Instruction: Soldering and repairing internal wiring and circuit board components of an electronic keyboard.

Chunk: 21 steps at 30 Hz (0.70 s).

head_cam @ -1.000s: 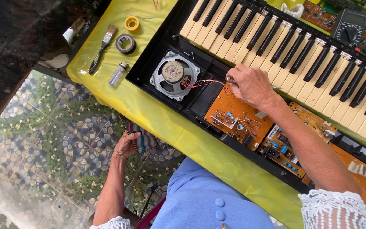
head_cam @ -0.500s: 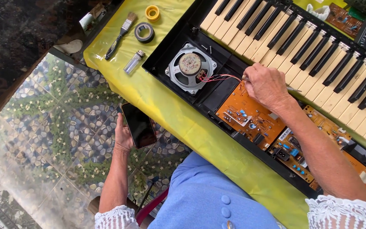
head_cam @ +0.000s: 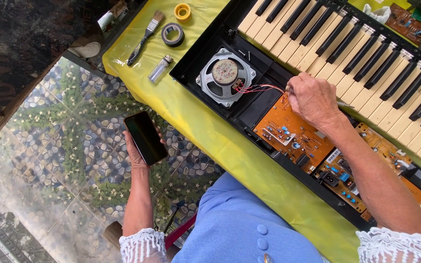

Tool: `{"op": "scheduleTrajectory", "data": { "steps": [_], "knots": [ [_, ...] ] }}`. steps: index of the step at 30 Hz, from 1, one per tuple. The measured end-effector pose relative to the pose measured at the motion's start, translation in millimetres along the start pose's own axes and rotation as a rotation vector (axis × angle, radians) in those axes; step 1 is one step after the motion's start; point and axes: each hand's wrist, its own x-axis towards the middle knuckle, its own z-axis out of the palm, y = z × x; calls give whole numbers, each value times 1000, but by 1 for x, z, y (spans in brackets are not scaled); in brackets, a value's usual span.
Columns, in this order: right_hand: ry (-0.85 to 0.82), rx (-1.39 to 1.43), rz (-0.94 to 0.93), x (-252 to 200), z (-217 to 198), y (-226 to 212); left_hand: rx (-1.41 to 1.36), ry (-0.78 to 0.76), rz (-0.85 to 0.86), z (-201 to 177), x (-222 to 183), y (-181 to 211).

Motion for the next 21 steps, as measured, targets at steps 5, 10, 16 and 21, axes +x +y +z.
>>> {"op": "scheduleTrajectory", "data": {
  "steps": [5, 10, 16, 21],
  "knots": [
    [7, -4, -2, 0, 6, 2, -6, -5, 50, 8, 2, -5],
    [12, -8, 7, -2, 16, 6, -10, -26, 26, 27, 0, -5],
    [31, -25, 11, -3, 20, 8, -22, -23, -4, 13, 4, -11],
    [36, -2, 12, -3, 12, 4, -3, -45, -59, 6, 5, -8]
  ]
}}
